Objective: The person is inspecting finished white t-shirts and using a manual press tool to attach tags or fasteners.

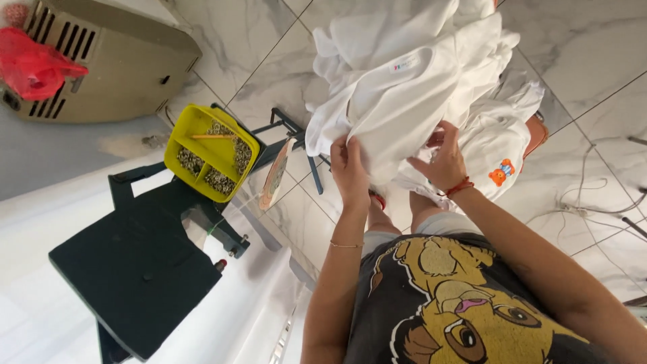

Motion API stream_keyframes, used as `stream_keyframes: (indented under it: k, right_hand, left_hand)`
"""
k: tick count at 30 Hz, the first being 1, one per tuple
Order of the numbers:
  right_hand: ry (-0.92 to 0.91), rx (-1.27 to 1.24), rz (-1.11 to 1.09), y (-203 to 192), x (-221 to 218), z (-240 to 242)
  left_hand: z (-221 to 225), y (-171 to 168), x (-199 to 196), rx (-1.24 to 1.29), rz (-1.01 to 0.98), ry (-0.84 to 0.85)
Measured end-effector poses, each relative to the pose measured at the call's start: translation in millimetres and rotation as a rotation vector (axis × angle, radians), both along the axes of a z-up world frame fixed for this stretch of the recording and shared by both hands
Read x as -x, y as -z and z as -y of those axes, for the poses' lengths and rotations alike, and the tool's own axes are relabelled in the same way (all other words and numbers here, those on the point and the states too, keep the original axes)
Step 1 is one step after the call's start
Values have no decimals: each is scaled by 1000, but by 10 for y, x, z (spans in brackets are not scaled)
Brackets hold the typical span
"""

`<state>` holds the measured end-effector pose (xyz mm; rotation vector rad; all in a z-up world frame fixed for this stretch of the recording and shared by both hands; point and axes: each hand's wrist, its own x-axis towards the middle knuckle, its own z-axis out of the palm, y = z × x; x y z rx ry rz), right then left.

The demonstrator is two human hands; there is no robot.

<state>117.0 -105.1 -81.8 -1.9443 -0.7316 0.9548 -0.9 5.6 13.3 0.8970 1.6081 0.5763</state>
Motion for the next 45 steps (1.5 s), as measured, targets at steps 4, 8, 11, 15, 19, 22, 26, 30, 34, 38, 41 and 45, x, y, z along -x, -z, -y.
stream_keyframes:
  k: [4, 8, 11, 15, 19, 22, 26, 30, 34, 38, 41, 45]
  right_hand:
    - [59, -24, 453, -36, 79, -98]
    - [97, -34, 592, 228, -51, 100]
    - [126, -139, 608, 289, -123, 344]
    - [153, -192, 613, 64, -205, 585]
    - [137, -107, 540, 227, -216, 842]
    - [176, -80, 443, 203, -185, 809]
    - [281, -126, 214, 0, -210, 603]
    - [319, -30, -182, -214, -283, 412]
    - [271, 134, -96, -162, -361, 347]
    - [270, 204, -106, -300, -386, 359]
    - [256, 211, -140, -302, -460, 307]
    - [154, 307, -9, -175, -534, 276]
  left_hand:
    - [-27, 106, 46, -17, -17, 33]
    - [37, 17, -1, -4, 13, 40]
    - [155, 66, 57, -16, 25, 37]
    - [230, 40, 41, -73, 4, 61]
    - [257, 169, 91, -120, -91, 144]
    - [222, 192, 34, -479, -348, 261]
    - [-115, 267, -421, -1171, -368, 465]
    - [-454, -100, -1054, -1109, -662, 765]
    - [-607, -144, -1267, -1052, -654, 838]
    - [-658, -84, -1279, -882, -540, 798]
    - [-776, -53, -1294, -670, -366, 729]
    - [-702, 75, -1264, -955, -464, 662]
